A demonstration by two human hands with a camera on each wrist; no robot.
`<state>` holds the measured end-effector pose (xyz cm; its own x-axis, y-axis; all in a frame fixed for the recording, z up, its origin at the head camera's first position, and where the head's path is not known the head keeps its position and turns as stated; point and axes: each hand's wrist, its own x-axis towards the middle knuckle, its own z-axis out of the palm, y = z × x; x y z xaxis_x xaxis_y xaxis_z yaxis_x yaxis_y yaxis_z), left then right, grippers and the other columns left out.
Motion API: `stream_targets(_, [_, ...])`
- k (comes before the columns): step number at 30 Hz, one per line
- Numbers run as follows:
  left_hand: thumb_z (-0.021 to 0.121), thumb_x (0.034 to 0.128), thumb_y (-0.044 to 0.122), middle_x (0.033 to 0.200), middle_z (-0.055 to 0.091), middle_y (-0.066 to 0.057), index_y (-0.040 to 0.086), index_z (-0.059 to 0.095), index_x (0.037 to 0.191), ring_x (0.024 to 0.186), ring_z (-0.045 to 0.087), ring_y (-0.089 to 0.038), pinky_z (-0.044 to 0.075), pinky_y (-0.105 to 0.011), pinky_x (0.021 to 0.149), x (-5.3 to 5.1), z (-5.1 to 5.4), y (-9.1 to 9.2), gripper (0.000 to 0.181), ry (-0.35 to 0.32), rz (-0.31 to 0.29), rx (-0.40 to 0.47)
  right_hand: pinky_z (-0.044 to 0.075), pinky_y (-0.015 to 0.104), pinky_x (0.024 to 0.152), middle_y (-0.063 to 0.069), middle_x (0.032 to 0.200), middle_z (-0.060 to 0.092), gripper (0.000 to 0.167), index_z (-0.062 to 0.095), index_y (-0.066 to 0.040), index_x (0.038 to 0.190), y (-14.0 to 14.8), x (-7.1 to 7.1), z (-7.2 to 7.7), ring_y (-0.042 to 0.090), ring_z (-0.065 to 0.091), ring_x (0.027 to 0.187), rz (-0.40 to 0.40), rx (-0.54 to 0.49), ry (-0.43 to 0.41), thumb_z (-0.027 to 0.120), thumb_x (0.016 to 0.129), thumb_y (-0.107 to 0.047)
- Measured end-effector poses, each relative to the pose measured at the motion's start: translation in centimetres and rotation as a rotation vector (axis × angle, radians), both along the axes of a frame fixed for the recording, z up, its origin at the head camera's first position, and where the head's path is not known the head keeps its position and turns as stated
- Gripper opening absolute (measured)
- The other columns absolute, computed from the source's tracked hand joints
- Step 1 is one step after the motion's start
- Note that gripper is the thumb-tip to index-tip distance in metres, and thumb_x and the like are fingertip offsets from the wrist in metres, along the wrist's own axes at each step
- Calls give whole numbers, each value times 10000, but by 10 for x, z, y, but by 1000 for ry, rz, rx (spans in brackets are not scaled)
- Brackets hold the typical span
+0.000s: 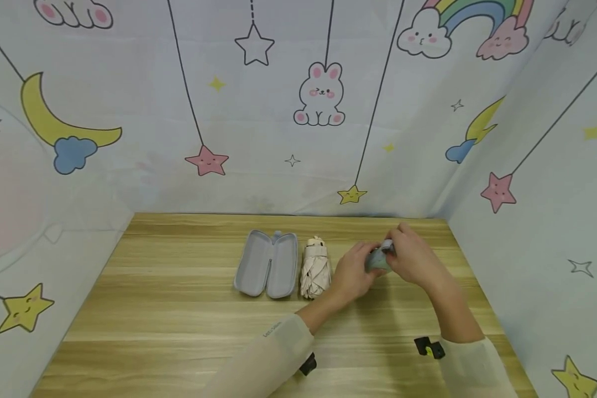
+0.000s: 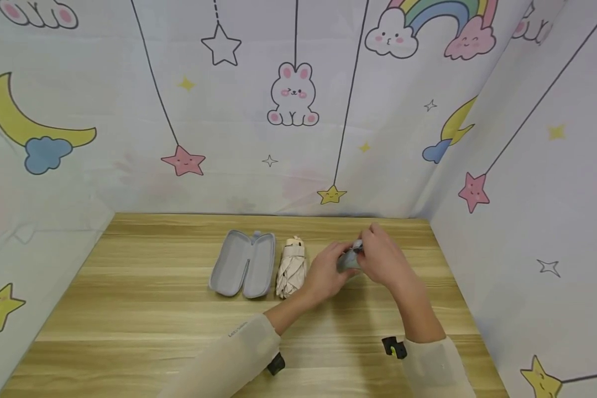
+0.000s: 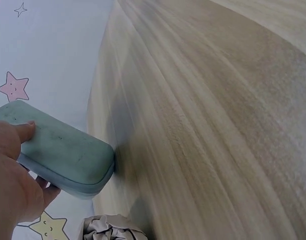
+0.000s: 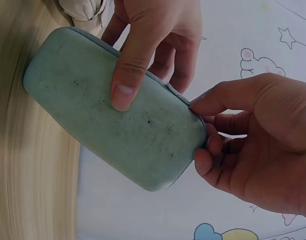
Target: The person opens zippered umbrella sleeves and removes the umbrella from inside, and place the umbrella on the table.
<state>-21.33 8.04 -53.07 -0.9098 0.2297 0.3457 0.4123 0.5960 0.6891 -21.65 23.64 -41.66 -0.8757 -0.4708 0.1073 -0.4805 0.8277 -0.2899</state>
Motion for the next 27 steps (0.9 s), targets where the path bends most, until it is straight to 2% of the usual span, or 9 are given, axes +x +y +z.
stream_targets(5, [874, 908, 281, 1342, 663, 15, 181, 621, 1459, 1188, 650, -136, 547, -300, 976, 0, -1, 0, 615, -1, 8, -10, 561, 536, 846, 197, 1080, 579, 242, 659, 103, 1129, -2, -2, 2, 340, 632, 926, -30, 2, -53, 717, 916, 6])
stream_targets(10, [874, 908, 283, 1336, 664, 11, 176, 619, 1462, 1182, 652, -138, 550, -303, 971, 0, -2, 0, 619, 0, 8, -17, 546, 503, 804, 153, 1029, 584, 191, 664, 73, 1088, -1, -5, 1, 297, 603, 880, -6, -15, -65, 702, 908, 20])
stream_targets(19, [872, 912, 277, 1352, 660, 7, 162, 616, 1465, 1195, 651, -139, 547, -304, 987, 1, -2, 0, 620, -10, 9, -11, 533, 421, 710, 86, 918, 579, 47, 665, 25, 978, 1, -4, 1, 229, 568, 781, 94, -19, 39, 692, 948, 49])
stream_targets(27, [863, 921, 274, 1349, 662, 10, 179, 623, 1453, 1205, 644, -134, 538, -297, 995, 1, -1, 0, 592, 6, 0, -12, 536, 412, 704, 85, 923, 587, 63, 645, 17, 985, 5, -3, -2, 223, 572, 775, 91, -20, 76, 701, 955, 21])
